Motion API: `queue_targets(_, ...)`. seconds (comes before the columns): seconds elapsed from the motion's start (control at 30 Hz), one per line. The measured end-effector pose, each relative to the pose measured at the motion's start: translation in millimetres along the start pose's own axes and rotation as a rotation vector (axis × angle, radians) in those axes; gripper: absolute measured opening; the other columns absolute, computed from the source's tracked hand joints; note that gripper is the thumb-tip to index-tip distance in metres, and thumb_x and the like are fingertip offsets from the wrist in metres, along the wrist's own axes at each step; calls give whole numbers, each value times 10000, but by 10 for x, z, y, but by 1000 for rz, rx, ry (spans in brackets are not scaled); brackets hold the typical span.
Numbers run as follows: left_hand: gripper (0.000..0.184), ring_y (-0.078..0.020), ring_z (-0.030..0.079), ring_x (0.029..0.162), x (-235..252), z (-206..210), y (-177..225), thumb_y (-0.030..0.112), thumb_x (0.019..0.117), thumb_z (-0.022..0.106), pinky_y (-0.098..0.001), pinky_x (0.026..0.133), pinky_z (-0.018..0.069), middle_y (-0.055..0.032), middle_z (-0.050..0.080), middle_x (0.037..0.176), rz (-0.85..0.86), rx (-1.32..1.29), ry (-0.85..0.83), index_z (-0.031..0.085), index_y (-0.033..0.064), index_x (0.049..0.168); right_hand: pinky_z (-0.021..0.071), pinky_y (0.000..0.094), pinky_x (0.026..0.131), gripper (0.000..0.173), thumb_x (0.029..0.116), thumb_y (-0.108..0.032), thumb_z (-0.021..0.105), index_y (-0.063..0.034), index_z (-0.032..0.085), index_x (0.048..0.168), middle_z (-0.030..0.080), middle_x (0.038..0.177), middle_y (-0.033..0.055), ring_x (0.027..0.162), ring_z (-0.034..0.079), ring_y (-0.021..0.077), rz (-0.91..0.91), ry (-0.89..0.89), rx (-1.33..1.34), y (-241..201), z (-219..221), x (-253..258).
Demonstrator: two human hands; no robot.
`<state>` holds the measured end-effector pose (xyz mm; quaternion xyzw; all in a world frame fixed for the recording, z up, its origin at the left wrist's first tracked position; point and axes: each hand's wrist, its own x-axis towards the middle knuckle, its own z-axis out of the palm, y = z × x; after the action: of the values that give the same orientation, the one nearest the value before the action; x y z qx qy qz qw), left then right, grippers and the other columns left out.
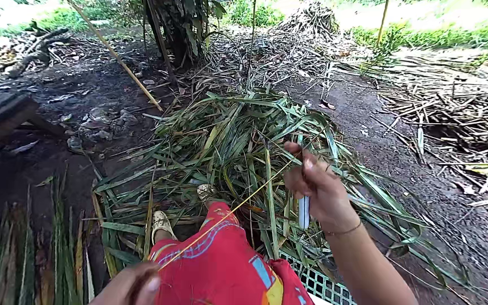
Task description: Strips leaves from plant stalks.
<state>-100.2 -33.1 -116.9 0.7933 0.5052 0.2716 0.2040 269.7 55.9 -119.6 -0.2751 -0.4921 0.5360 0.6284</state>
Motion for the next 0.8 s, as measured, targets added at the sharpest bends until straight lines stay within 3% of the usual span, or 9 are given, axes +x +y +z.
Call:
queue_targets(0.13, 389, -83, 647, 726, 547, 403, 548, 382, 1068, 506, -248, 632, 533, -75, 717, 901, 148, -24, 268, 709, 51, 1093, 446, 127, 574, 374, 1016, -369, 599, -136, 656, 1302, 573, 663, -180, 576, 507, -73, 63, -205, 69, 281, 523, -289)
queue_targets(0.2, 302, -28, 628, 706, 725, 550, 639, 352, 1032, 572, -174, 611, 506, -14, 700, 848, 221, -52, 364, 732, 101, 982, 433, 103, 562, 384, 1029, -356, 581, -118, 639, 1326, 623, 755, -180, 604, 504, -95, 53, -262, 95, 350, 628, -362)
queue_targets(0.27, 265, 5, 594, 695, 777, 578, 640, 304, 1013, 607, -129, 612, 470, 2, 673, 795, 260, -101, 390, 738, 100, 904, 423, 97, 556, 381, 1036, -329, 574, -100, 639, 1332, 625, 761, -173, 604, 499, -98, 23, -268, 112, 363, 626, -375)
queue_targets(0.37, 285, 28, 570, 697, 711, 528, 558, 299, 1018, 606, -103, 621, 449, 0, 653, 777, 253, -157, 359, 723, 76, 886, 444, 117, 566, 310, 1022, -329, 600, -138, 696, 1246, 605, 695, -170, 590, 515, -80, -17, -230, 93, 338, 517, -331)
queue_targets(0.4, 293, 31, 578, 710, 663, 492, 510, 302, 1021, 609, -103, 634, 458, -4, 660, 788, 240, -176, 342, 724, 67, 890, 455, 129, 571, 279, 1008, -335, 615, -161, 710, 1204, 585, 648, -167, 571, 521, -70, -24, -186, 86, 315, 452, -294)
queue_targets(0.53, 315, 58, 575, 742, 403, 281, 194, 312, 1023, 615, -99, 664, 469, -3, 666, 811, 143, -192, 283, 720, 39, 906, 437, 153, 517, 359, 1009, -400, 579, -201, 679, 1290, 510, 541, -147, 471, 463, -41, -56, 15, -10, 78, -5, -49)
queue_targets(0.63, 325, 84, 574, 749, 129, 60, -168, 286, 1012, 635, -99, 676, 482, 7, 677, 827, 39, -173, 304, 704, -12, 901, 418, 152, 476, 343, 1083, -290, 352, -209, 618, 1284, 460, 536, -156, 438, 427, -31, -145, 246, -33, -194, -614, 201)
queue_targets(0.7, 291, 107, 565, 748, -36, -53, -407, 238, 1001, 635, -101, 679, 484, 48, 672, 833, -41, -163, 349, 692, -32, 909, 429, 165, 482, 426, 1118, -299, 195, -230, 607, 1203, 451, 533, -150, 434, 431, -18, -192, 478, 119, -288, -1098, 329)
queue_targets(0.8, 194, 125, 571, 745, -155, -40, -503, 169, 983, 639, -96, 683, 492, 108, 667, 838, -118, -210, 381, 688, -8, 919, 437, 167, 474, 445, 1110, -404, 184, -249, 599, 1065, 443, 534, -143, 439, 446, -11, -16, 684, 301, -93, -1362, 318)
